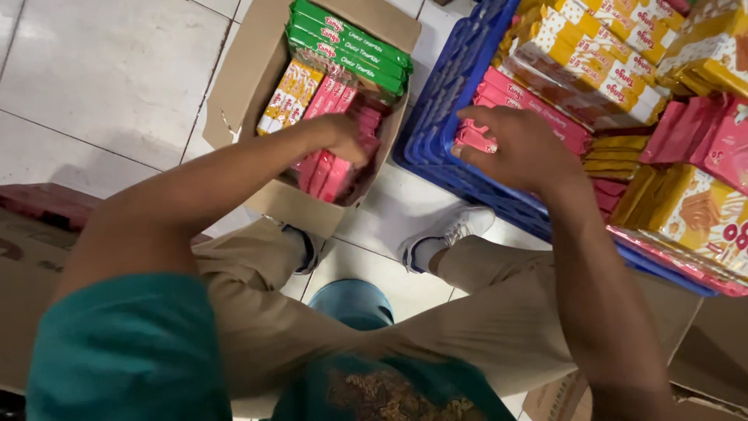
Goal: The person sits on a small stool and packs various colored packets of Tango drink mix from a blue crate into cardboard boxes. They arrange the packets in neat rows, alternating between different flavors and colors, filling one box before moving to another.
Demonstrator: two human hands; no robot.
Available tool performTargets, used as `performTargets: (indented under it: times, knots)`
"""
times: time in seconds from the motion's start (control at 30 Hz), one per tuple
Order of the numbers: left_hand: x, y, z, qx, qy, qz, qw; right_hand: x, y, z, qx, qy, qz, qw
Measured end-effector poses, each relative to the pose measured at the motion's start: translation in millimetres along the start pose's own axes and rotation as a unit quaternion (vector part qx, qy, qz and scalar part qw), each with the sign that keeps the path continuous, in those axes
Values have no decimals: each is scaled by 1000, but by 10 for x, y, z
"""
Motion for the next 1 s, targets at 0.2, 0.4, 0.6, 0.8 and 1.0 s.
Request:
performTargets:
  times: [0.2, 0.4, 0.6, 0.8, 1.0]
  knots:
    - [195, -301, 446, -104, 196, -189, 957, 32, -24, 40, 3, 14, 18, 1000]
    - [728, -1048, 1025, -167, 137, -405, 888, 34, -81, 2, 15, 0, 28, 999]
    - [654, -1070, 592, -345, 80, -610, 709, 55, -139, 22, 28, 3, 44, 999]
    - [923, -1343, 868, -202, 30, -552, 808, 87, -152, 0, 21, 11, 46, 999]
    - [720, -1091, 957, -165, 193, -373, 892, 75, -112, -67, 10, 10, 37, 999]
Point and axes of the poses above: each hand's wrist, its own y-axis away from the middle knuckle, its own x-axis out of the palm, z = x × y, the point moved 3 cm from there along -y, towards the middle knuckle, and after that the axes turned 5 degrees about z, right-handed, at the moved point
